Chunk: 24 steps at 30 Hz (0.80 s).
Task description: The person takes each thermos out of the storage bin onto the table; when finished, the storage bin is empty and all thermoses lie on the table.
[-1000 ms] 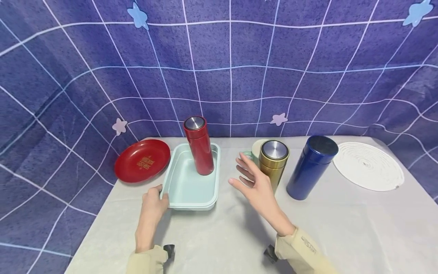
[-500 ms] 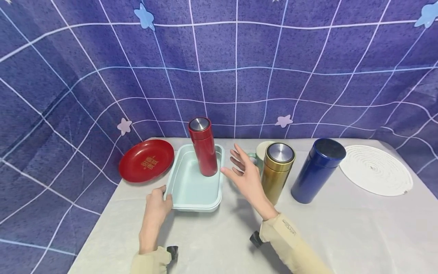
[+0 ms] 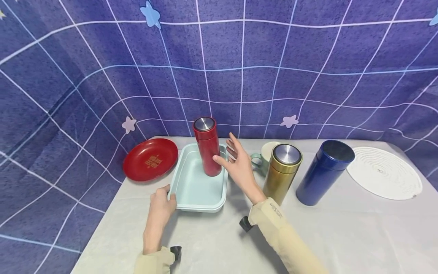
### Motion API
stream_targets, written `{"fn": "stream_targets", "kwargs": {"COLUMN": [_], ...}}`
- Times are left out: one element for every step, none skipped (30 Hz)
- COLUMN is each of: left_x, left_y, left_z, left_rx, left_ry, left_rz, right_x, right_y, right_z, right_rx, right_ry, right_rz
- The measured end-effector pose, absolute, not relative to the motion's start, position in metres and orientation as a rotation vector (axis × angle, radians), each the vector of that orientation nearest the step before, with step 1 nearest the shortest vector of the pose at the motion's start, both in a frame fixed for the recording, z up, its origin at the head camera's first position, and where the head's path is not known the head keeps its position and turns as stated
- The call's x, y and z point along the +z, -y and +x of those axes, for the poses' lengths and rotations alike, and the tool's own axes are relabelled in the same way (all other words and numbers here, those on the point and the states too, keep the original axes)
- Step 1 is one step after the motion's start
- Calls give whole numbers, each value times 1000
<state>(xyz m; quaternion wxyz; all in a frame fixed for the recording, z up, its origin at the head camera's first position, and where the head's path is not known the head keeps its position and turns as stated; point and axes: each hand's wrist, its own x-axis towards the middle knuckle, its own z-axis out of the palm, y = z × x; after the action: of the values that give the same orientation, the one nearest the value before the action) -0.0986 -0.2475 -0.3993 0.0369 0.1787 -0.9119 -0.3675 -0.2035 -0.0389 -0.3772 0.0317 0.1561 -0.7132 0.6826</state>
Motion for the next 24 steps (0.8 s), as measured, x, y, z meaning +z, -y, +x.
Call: {"fn": "stream_targets", "kwargs": {"left_x": [-399, -398, -398, -397, -397, -397, -396, -396, -396, -396, -396, -396, -397, -397, -397, -398, -398, -399, -399, -399, -400, -400, -400, -400], "left_y": [247, 247, 246, 246, 246, 246, 245, 245, 245, 245, 244, 244, 244, 243, 243, 243, 243, 243, 243, 243, 244, 244, 244, 245], "left_z": [-99, -99, -99, -99, -99, -99, -99, -100, -100, -100, -100, -100, -101, -101, -101, -101, -100, -100, -99, -98, -97, -97, -96, -96], "left_rx": [-1131, -1133, -1136, -1138, -1139, -1138, -1137, -1134, -1132, -1126, -1124, -1119, -1117, -1116, -1116, -1118, -1123, -1126, -1132, -1134, -1136, -1135, -1133, -1131], "left_ry": [2799, 2798, 2797, 2796, 2794, 2794, 2794, 2793, 2792, 2789, 2787, 2786, 2783, 2780, 2776, 2772, 2771, 2770, 2768, 2766, 2766, 2768, 2769, 2771], "left_rz": [553, 552, 551, 550, 551, 551, 552, 550, 551, 547, 544, 539, 533, 527, 522, 516, 515, 515, 518, 523, 526, 531, 532, 534], "right_x": [-380, -383, -382, -381, -379, -378, -378, -377, -376, -375, -375, -375, -375, -375, -376, -376, -377, -378, -379, -380, -381, -382, -383, -384], "right_y": [41, 43, 45, 47, 48, 50, 51, 53, 54, 56, 57, 58, 60, 61, 63, 65, 67, 69, 71, 73, 75, 77, 79, 80], "right_z": [-208, -213, -214, -216, -217, -219, -221, -223, -224, -226, -228, -231, -233, -236, -238, -241, -243, -245, -246, -247, -247, -248, -248, -248], "right_rx": [2094, 2089, 2080, 2075, 2067, 2063, 2058, 2048, 2036, 2025, 2012, 1998, 1984, 1969, 1960, 1949, 1941, 1921, 1902, 1882, 1864, 1847, 1829, 1808], "right_ry": [2195, 2192, 2192, 2193, 2197, 2193, 2194, 2199, 2206, 2216, 2227, 2236, 2249, 2257, 2263, 2272, 2278, 2294, 2312, 2327, 2341, 2352, 2359, 2367], "right_rz": [480, 478, 479, 476, 474, 475, 474, 480, 485, 485, 488, 492, 495, 503, 508, 516, 531, 544, 556, 571, 578, 581, 579, 569]}}
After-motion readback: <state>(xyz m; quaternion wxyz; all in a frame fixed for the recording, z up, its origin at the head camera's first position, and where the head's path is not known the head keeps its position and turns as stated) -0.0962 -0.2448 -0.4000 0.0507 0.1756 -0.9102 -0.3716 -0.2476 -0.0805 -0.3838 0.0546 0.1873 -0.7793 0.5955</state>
